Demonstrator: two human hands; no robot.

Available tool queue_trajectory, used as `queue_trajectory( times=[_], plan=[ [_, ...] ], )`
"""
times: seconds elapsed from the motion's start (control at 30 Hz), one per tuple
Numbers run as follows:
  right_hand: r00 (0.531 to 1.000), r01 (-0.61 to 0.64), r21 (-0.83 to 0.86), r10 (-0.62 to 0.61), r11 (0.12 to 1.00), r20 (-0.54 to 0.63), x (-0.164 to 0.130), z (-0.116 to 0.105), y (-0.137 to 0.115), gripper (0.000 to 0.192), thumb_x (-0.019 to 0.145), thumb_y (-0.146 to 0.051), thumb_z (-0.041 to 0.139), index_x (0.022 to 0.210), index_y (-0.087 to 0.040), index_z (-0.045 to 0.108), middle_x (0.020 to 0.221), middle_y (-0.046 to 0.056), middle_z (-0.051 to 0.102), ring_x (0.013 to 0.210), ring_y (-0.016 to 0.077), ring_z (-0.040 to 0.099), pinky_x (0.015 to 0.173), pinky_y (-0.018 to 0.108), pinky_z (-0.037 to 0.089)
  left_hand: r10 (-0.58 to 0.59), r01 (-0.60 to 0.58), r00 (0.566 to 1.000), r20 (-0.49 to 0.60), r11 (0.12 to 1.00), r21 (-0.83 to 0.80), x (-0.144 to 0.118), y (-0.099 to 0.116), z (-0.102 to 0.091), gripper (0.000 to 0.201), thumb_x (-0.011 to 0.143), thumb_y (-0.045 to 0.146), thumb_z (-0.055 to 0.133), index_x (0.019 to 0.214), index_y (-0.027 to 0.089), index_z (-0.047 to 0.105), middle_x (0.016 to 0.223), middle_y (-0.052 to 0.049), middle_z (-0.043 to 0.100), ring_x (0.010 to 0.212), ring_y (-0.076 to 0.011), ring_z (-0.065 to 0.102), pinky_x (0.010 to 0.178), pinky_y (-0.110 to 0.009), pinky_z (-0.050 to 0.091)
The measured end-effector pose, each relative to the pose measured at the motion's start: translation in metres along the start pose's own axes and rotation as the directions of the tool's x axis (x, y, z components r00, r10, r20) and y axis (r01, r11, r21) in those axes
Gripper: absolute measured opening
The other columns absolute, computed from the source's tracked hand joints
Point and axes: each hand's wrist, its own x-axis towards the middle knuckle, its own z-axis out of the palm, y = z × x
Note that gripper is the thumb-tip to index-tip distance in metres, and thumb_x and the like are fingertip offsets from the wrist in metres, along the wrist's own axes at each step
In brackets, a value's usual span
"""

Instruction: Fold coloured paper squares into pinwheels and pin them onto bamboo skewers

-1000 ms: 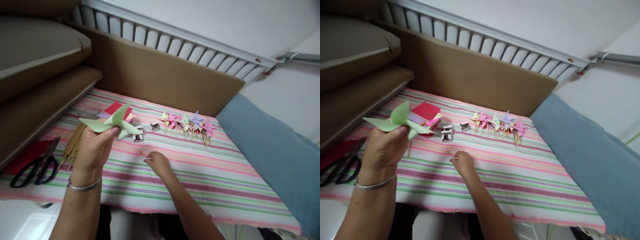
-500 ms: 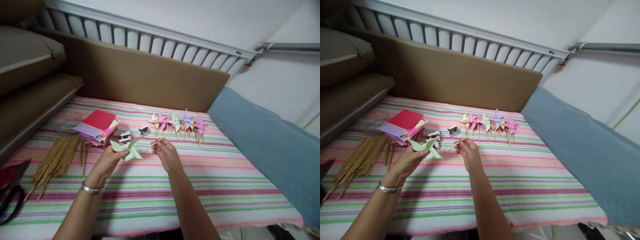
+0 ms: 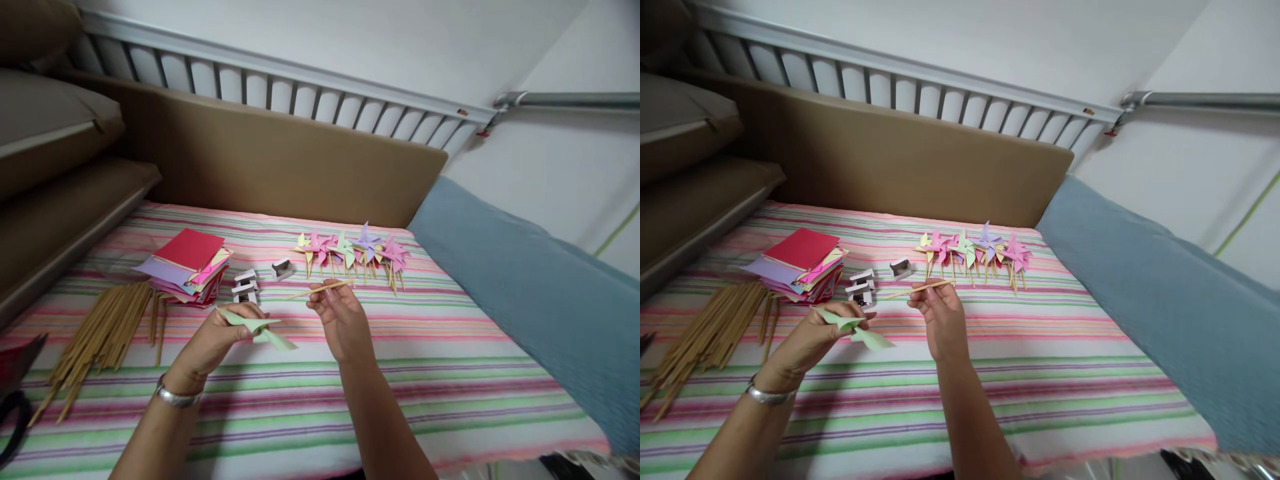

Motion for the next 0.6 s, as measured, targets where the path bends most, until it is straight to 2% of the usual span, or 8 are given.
queue_trajectory(
  times=[0.17,0.27,0.37,0.5,0.6],
  plan=[
    [1.0,0.016,-0.07,-0.014,0.997,0.025,-0.001,-0.001,0.005,0.011,0.074,-0.025,0.063,0.084,-0.021,0.06,0.081,0.002,0.064,0.065,0.0118,0.055,0.066,0.029,0.047,0.034,-0.033,0.999,-0.011,0.996,0.081,-0.002,0.004,-0.002,0.011,0.063,0.027,0.074,0.065,0.016,0.07,0.074,-0.007,0.065,0.081,-0.0216,0.058,0.082,-0.037,0.043],
    [0.997,0.049,-0.255,-0.031,0.966,0.073,-0.003,-0.002,0.009,0.013,0.08,-0.028,0.057,0.087,-0.021,0.064,0.073,0.0,0.06,0.067,0.012,0.053,0.069,0.028,0.044,0.046,-0.045,0.999,-0.006,0.988,0.145,-0.003,0.007,0.002,0.014,0.064,0.029,0.073,0.067,0.016,0.071,0.075,-0.007,0.065,0.081,-0.0223,0.058,0.082,-0.037,0.043],
    [0.992,0.067,-0.464,-0.008,0.883,0.13,-0.008,-0.001,0.011,0.018,0.082,-0.031,0.055,0.088,-0.021,0.069,0.068,0.0,0.058,0.073,0.014,0.054,0.075,0.029,0.042,0.059,-0.064,0.998,0.03,0.978,0.198,-0.004,0.012,0.012,0.011,0.066,0.028,0.072,0.071,0.017,0.071,0.075,-0.007,0.066,0.081,-0.0221,0.058,0.084,-0.038,0.042],
    [0.974,-0.02,-0.485,0.128,0.874,0.19,-0.013,0.003,0.012,0.023,0.078,-0.031,0.059,0.096,-0.021,0.069,0.071,0.0,0.059,0.063,0.012,0.052,0.061,0.026,0.044,0.067,-0.092,0.994,0.091,0.948,0.303,-0.003,0.021,0.025,0.011,0.069,0.029,0.07,0.07,0.017,0.069,0.073,-0.006,0.066,0.074,-0.019,0.059,0.08,-0.035,0.042],
    [0.958,-0.06,-0.477,0.185,0.877,0.22,-0.016,0.007,0.012,0.025,0.077,-0.031,0.06,0.099,-0.021,0.068,0.07,0.0,0.059,0.059,0.0105,0.052,0.053,0.022,0.042,0.091,-0.119,0.992,0.089,0.912,0.394,-0.002,0.024,0.029,0.011,0.072,0.028,0.068,0.071,0.017,0.069,0.074,-0.006,0.066,0.073,-0.0179,0.058,0.074,-0.032,0.043]
  ],
)
